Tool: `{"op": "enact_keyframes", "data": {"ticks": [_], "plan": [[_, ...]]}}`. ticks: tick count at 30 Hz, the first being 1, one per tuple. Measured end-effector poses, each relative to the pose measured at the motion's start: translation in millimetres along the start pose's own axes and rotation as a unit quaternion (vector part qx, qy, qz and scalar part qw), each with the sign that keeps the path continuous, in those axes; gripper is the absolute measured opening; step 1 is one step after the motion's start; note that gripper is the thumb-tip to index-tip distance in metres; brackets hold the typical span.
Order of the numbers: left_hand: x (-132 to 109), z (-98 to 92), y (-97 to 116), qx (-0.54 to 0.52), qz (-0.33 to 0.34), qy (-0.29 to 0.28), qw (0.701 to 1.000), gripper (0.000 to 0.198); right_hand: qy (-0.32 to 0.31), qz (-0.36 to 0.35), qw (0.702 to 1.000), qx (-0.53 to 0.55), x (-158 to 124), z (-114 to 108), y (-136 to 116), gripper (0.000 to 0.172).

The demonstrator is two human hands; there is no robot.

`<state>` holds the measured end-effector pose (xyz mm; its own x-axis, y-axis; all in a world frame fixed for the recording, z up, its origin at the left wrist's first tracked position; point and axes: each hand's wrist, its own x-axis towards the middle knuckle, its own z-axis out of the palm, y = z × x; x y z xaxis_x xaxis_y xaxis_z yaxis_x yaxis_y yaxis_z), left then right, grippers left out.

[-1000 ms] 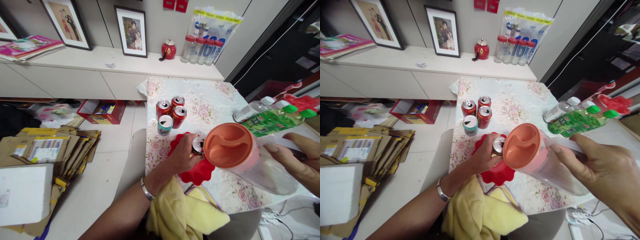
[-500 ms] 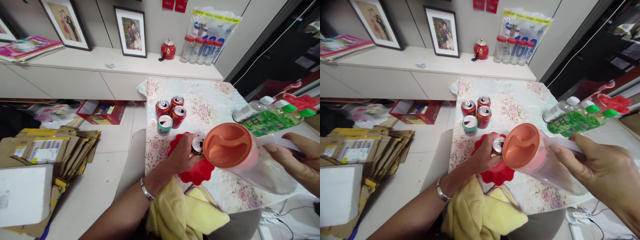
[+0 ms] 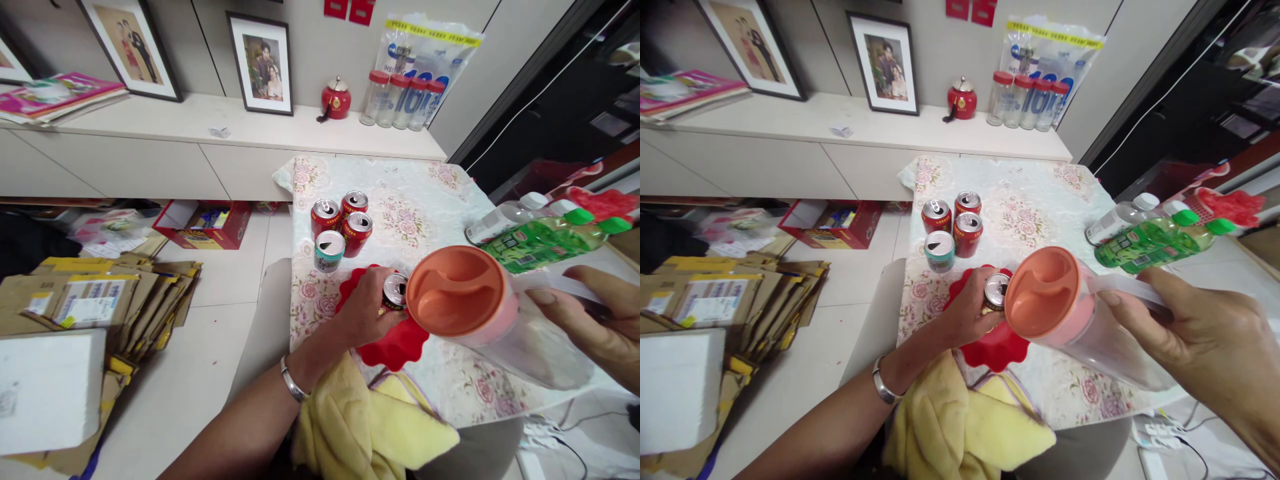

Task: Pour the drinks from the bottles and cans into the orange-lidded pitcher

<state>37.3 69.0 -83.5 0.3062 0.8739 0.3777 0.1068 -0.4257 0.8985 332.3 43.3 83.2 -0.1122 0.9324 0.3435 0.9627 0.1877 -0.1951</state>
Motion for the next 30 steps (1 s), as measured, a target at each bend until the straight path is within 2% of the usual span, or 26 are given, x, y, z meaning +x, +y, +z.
{"op": "enact_keyframes", "data": {"ticks": [17, 26, 30], "plan": [[1.3, 0.5, -1.2, 0.008, 0.011, 0.004, 1.000, 0.061, -0.027, 0.007, 0.999, -0.019, -0.3, -1.1, 1.1, 0.059], [1.5, 0.6, -1.1, 0.005, 0.004, 0.008, 1.000, 0.060, -0.008, -0.002, 1.000, 0.005, 1.3, -0.9, -0.5, 0.053], [1.7, -0.6, 0.3, 0.002, 0.011, 0.004, 1.000, 0.059, -0.009, -0.001, 1.000, -0.006, 0.0, -2.2, 0.4, 0.056]]}}
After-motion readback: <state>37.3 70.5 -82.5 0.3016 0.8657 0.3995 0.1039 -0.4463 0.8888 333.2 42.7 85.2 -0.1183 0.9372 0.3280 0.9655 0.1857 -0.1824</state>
